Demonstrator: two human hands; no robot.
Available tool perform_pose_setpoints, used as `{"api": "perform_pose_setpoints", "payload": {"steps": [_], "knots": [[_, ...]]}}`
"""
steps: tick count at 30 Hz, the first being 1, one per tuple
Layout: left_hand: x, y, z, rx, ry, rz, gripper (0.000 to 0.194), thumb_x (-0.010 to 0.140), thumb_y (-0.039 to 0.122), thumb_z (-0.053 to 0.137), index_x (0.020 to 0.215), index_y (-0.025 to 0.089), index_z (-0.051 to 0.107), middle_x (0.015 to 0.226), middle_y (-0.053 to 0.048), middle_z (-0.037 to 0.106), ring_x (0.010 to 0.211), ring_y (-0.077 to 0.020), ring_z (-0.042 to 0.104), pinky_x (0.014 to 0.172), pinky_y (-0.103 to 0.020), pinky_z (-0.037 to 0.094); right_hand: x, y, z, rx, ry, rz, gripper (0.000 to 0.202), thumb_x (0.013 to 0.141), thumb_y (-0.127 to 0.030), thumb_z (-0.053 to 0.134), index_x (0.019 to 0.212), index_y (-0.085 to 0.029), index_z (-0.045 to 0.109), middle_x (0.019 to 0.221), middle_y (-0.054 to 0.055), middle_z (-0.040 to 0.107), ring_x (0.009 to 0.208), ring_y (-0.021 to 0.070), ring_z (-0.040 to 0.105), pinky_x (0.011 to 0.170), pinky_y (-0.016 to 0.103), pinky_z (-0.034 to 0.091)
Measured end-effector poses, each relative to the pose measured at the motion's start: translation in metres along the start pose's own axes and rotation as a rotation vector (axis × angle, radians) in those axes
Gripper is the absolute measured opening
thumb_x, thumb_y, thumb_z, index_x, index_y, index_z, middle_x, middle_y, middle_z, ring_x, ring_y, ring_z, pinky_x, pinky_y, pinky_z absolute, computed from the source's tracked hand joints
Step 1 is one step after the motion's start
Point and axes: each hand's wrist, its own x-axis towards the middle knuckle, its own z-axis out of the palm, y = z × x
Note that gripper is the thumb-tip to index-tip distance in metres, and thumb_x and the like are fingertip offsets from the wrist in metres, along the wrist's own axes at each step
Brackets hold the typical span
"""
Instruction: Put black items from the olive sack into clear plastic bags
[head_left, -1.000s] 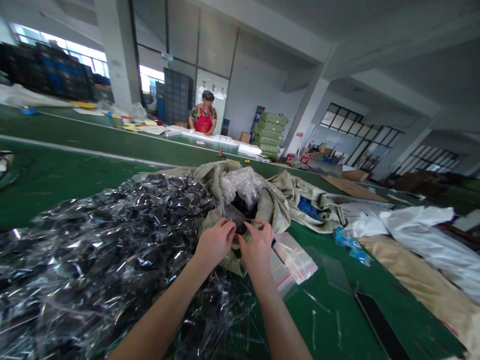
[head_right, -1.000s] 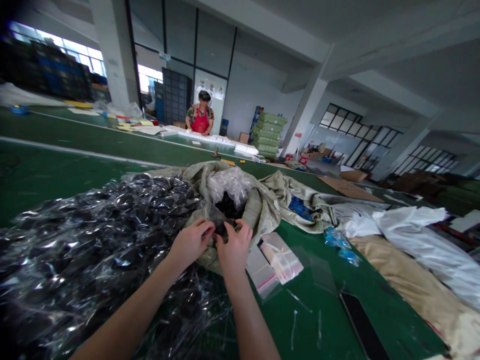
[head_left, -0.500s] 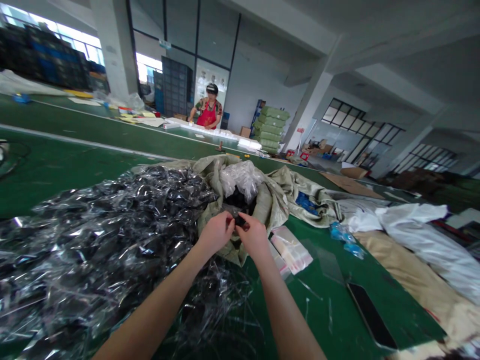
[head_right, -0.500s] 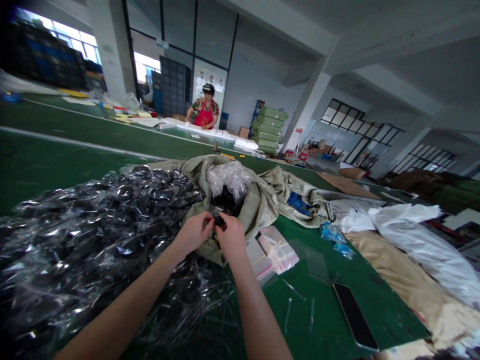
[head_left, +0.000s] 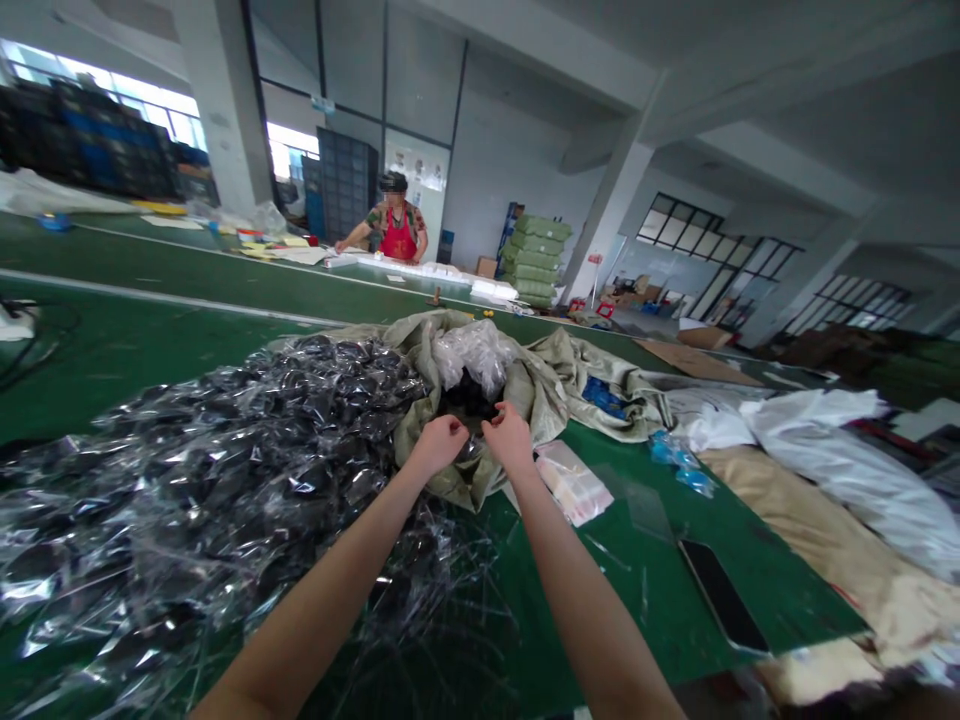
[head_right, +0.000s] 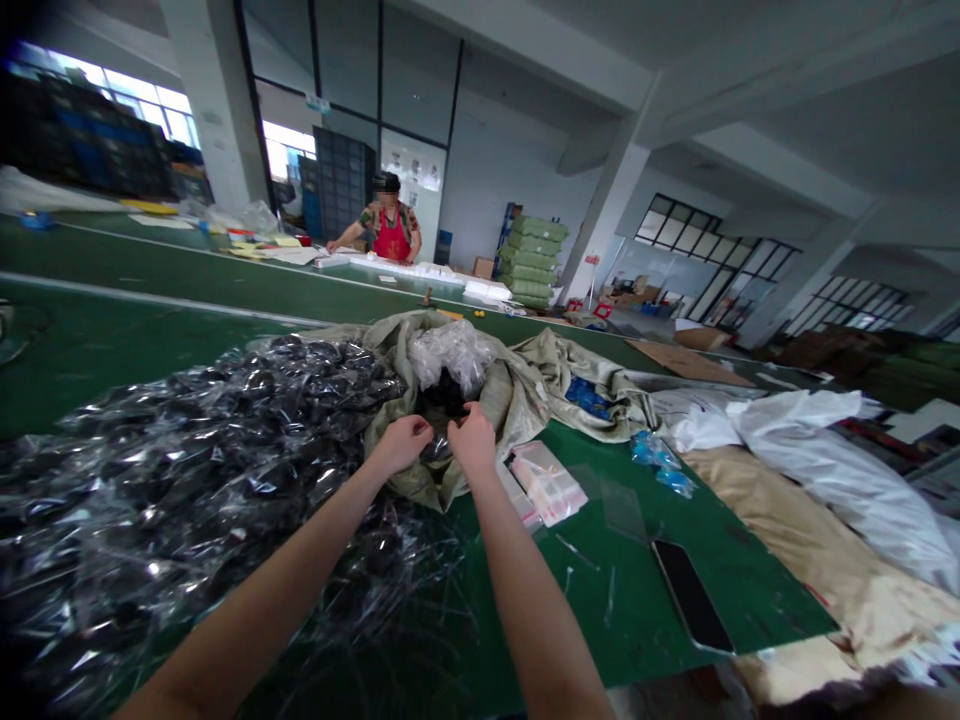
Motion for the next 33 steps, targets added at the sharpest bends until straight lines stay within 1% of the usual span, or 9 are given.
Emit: {"api": "perform_pose_setpoints", "payload": {"steps": [2,5,10,12,15,17,25,29,33], "knots": [[0.000,-0.005,0.003,0.009,-0.005,-0.023,0.021,0.082,0.024,0.051,0.081,0.013,0.069,0.079,-0.008,0.070,0.073,-0.0180,0.061,0.065,-0.026,0.041,0.002,0.010,0.002,0.030,-0.049,0.096,0.044,0.082,-0.026,0.060,0.124,-0.012,0.056,0.111,0.015,0.069,0.115,0.0282,0.060,0.095,0.036,0.044],[0.000,-0.011,0.007,0.012,-0.009,-0.045,0.020,0.081,0.023,0.052,0.080,0.014,0.069,0.077,-0.007,0.070,0.070,-0.0167,0.061,0.064,-0.025,0.041,0.001,0.029,0.011,0.134,-0.195,0.237,0.034,0.086,-0.032,0.061,0.111,-0.009,0.064,0.111,0.019,0.068,0.110,0.0300,0.061,0.089,0.037,0.049],[-0.002,-0.013,0.009,-0.005,-0.020,-0.021,0.019,0.081,0.023,0.052,0.078,0.015,0.070,0.075,-0.005,0.070,0.069,-0.0160,0.061,0.064,-0.024,0.042,0.002,0.049,0.025,0.437,-0.447,0.444,0.036,0.093,-0.036,0.059,0.123,-0.016,0.056,0.122,0.009,0.059,0.103,0.0223,0.062,0.086,0.044,0.054],[-0.003,-0.013,0.009,-0.014,-0.017,-0.012,0.019,0.081,0.023,0.052,0.078,0.015,0.070,0.075,-0.004,0.069,0.069,-0.0160,0.061,0.064,-0.024,0.042,0.004,0.052,0.024,0.560,-0.490,0.480,0.030,0.094,-0.034,0.056,0.117,-0.015,0.059,0.116,0.009,0.063,0.096,0.0194,0.064,0.082,0.039,0.055],[-0.003,-0.013,0.006,-0.031,-0.005,-0.002,0.019,0.081,0.024,0.052,0.078,0.016,0.069,0.074,-0.004,0.069,0.068,-0.0159,0.061,0.063,-0.024,0.042,0.006,0.055,0.021,0.723,-0.515,0.487,0.019,0.091,-0.025,0.051,0.091,-0.011,0.065,0.089,0.009,0.070,0.071,0.0132,0.065,0.064,0.025,0.054],[-0.002,-0.014,0.005,-0.044,0.007,0.000,0.019,0.081,0.024,0.053,0.079,0.016,0.069,0.073,-0.003,0.069,0.068,-0.0158,0.061,0.062,-0.024,0.042,0.005,0.057,0.020,0.814,-0.524,0.476,0.018,0.086,-0.021,0.049,0.081,-0.012,0.064,0.079,0.008,0.071,0.063,0.0120,0.065,0.057,0.021,0.051],[-0.003,-0.014,0.002,-0.066,0.041,0.036,0.018,0.080,0.023,0.052,0.079,0.016,0.069,0.074,-0.003,0.069,0.067,-0.0156,0.061,0.064,-0.025,0.044,-0.003,0.057,0.029,0.991,-0.500,0.365,0.008,0.083,-0.023,0.059,0.082,-0.015,0.062,0.077,0.005,0.071,0.068,0.0148,0.071,0.068,0.024,0.056],[-0.005,-0.016,0.004,-0.052,0.032,0.070,0.017,0.081,0.024,0.054,0.079,0.016,0.069,0.076,-0.003,0.070,0.069,-0.0159,0.062,0.066,-0.025,0.045,-0.003,0.052,0.033,0.943,-0.471,0.334,0.016,0.083,-0.030,0.065,0.079,-0.014,0.063,0.071,0.005,0.069,0.061,0.0146,0.070,0.060,0.023,0.056],[-0.006,-0.019,0.009,-0.027,0.017,0.085,0.016,0.081,0.023,0.055,0.080,0.016,0.069,0.079,-0.004,0.071,0.074,-0.0163,0.063,0.070,-0.025,0.045,-0.003,0.049,0.035,0.823,-0.412,0.296,0.007,0.079,-0.018,0.065,0.073,-0.014,0.064,0.070,0.005,0.071,0.064,0.0134,0.071,0.065,0.021,0.056]]}}
